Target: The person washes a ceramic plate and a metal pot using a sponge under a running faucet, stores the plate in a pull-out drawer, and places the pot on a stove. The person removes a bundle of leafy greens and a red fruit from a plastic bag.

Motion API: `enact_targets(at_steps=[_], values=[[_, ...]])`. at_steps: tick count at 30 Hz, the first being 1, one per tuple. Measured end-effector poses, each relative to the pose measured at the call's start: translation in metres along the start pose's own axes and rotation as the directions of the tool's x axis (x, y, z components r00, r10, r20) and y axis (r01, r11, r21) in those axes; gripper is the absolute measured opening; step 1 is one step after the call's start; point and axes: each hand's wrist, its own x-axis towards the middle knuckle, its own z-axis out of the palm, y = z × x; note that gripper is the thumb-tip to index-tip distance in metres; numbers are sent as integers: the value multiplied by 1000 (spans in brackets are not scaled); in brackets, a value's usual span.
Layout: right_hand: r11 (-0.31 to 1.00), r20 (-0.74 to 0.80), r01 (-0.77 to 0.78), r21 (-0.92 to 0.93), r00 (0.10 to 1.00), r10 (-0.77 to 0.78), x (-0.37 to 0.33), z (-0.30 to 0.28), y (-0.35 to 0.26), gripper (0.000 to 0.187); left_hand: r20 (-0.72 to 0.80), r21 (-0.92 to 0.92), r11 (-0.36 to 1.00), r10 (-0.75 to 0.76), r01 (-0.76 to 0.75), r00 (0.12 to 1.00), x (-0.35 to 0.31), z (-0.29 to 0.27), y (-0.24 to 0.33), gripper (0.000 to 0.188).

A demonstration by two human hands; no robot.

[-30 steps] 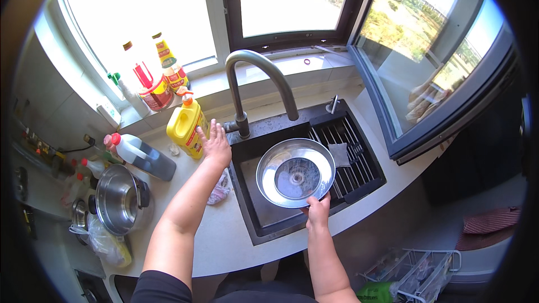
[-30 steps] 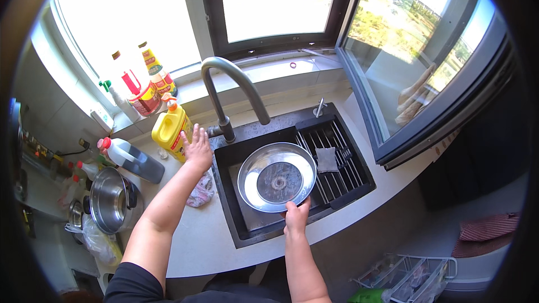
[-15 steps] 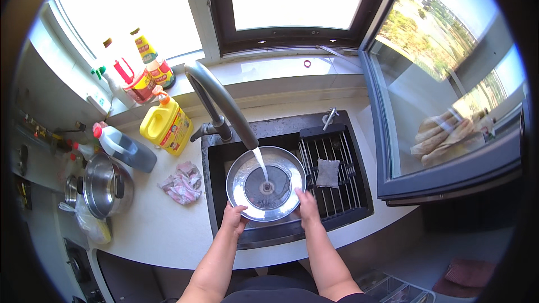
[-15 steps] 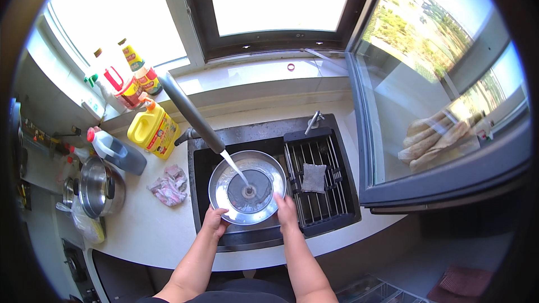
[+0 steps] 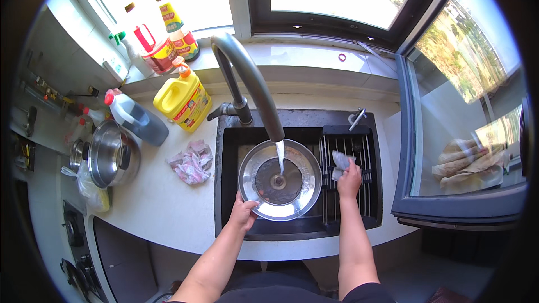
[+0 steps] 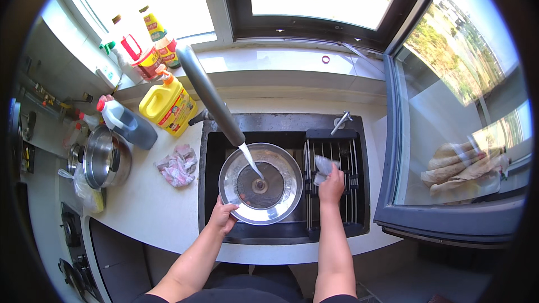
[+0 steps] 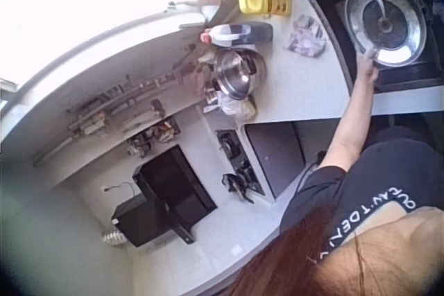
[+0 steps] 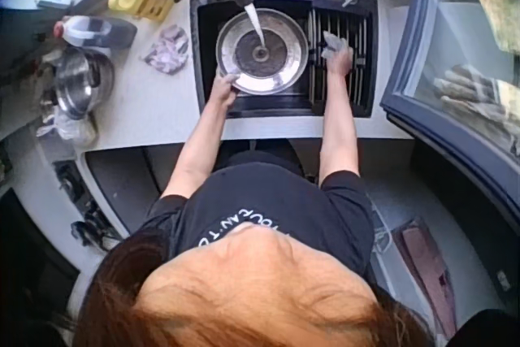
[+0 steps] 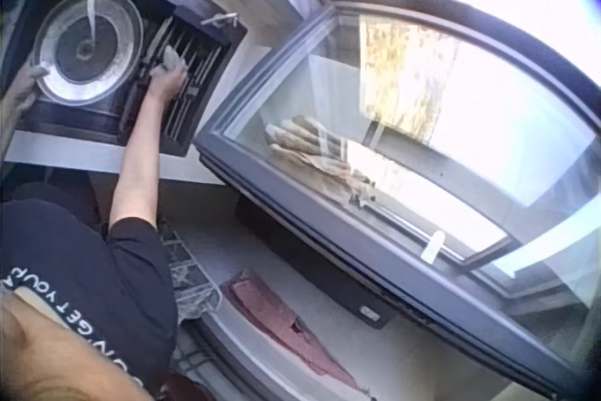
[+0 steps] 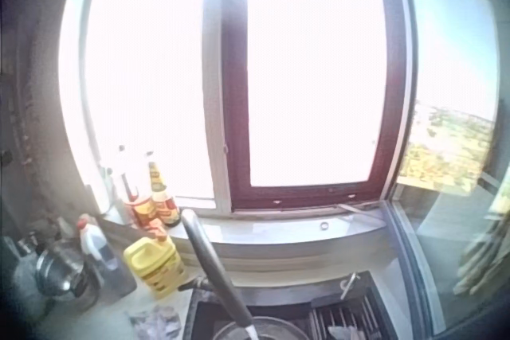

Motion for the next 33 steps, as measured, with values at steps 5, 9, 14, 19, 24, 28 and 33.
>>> enact_targets(at_steps=[5,9,14,19,24,28,33], values=[[938,141,336,89,928,-346,-32,21,-89,38,-5,36,998,-54,54,999,0,3,-11,58],[950,187,271,155,936,-297,-42,85,-113,31,58,80,988,-134,129,989,-6,11,-14,46],[782,506,286,553,631,-589,-86,75,-153,23,98,44,994,-102,98,990,-2,-1,-2,44],[694,601,329,640,349,-719,-99,51,-141,24,67,63,998,-37,32,997,-10,-9,6,40],[573,263,712,407,510,-819,-64,70,-157,31,82,36,993,-116,113,990,-21,-6,-4,43],[594,328,801,-70,581,-745,-28,78,-141,19,39,-52,996,-76,78,996,-21,-8,-12,42],[564,742,716,-411,622,-249,-29,52,-112,25,2,-89,996,12,-11,1000,-16,2,-9,48]])
